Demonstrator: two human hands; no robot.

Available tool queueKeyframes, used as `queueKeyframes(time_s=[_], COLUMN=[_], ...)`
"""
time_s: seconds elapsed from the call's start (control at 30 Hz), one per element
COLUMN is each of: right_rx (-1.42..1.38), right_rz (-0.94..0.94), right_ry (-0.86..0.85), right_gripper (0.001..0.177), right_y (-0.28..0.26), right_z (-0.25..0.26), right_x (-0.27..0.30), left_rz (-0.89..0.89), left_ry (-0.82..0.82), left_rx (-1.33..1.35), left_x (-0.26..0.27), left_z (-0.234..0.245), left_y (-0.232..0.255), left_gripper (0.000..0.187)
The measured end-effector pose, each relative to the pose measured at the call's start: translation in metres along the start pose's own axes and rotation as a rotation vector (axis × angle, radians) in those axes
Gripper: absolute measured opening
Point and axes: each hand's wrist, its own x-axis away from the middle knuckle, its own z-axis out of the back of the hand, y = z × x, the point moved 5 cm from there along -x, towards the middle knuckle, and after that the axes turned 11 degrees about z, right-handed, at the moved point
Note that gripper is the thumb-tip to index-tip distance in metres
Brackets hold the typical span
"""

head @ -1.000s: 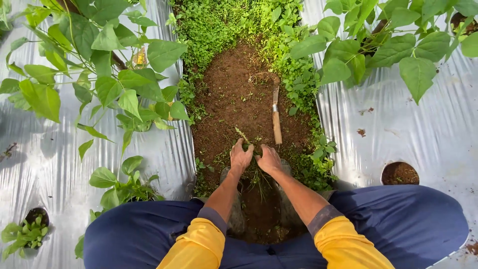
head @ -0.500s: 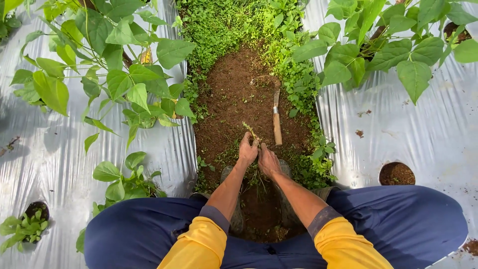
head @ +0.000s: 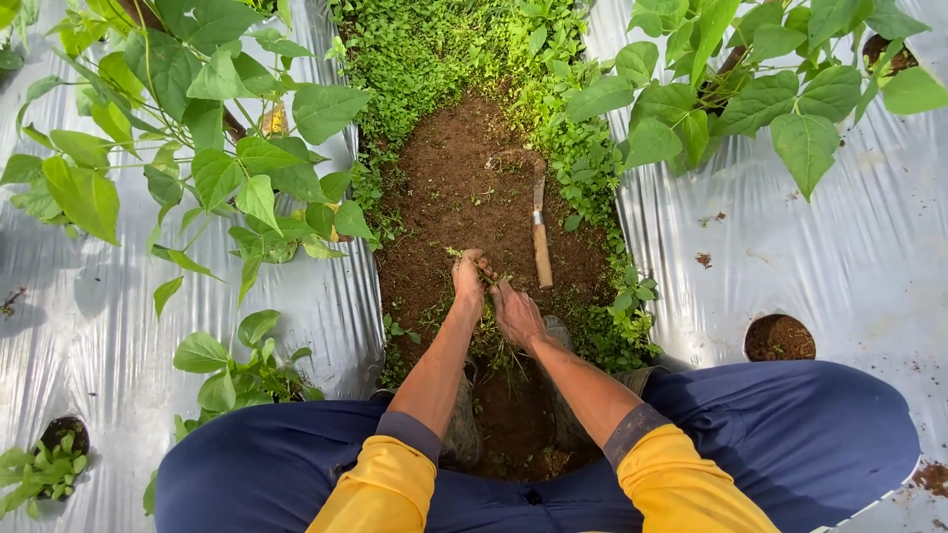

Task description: The person uses a hand hoe to loosen soil and remove weeds from a garden bed covered with plastic mulch. They pull out the weeds by hand and toss them aside, moving along the row to clear the area.

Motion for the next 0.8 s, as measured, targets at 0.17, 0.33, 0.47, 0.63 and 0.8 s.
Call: queueKeyframes(time_s=[0.17, 0.33, 0.47, 0.63, 0.8], right_rx=[0.032, 0.017, -0.051, -0.084, -0.064], right_rz=[0.042, 0.026, -0.060, -0.228, -0.389], right_ry=[-0.046, -0.051, 0.008, -0.123, -0.130], right_gripper=[0.031, 0.027, 0.032, 0.059, 0.059], right_y=[0.029, 0.009, 0.018, 0.080, 0.077], right_z=[-0.041, -0.024, -0.004, -0.025, -0.019], right_x=[-0.021, -0.008, -0.008, -0.015, 0.000], left_rz=[-0.198, -0.585, -0.269, 0.027, 0.032], left_ry=[0.226, 0.217, 0.237, 0.369, 0.213], left_rx=[-0.358, -0.789, -1.009, -1.411, -1.410], left_x=[0.081, 0.086, 0.073, 0.040, 0.088], left_z=[-0.021, -0.031, -0.026, 0.036, 0.041], left_y=[0.035, 0.048, 0.030, -0.019, -0.024], left_gripper=[0.044, 0.055, 0.073, 0.068, 0.101])
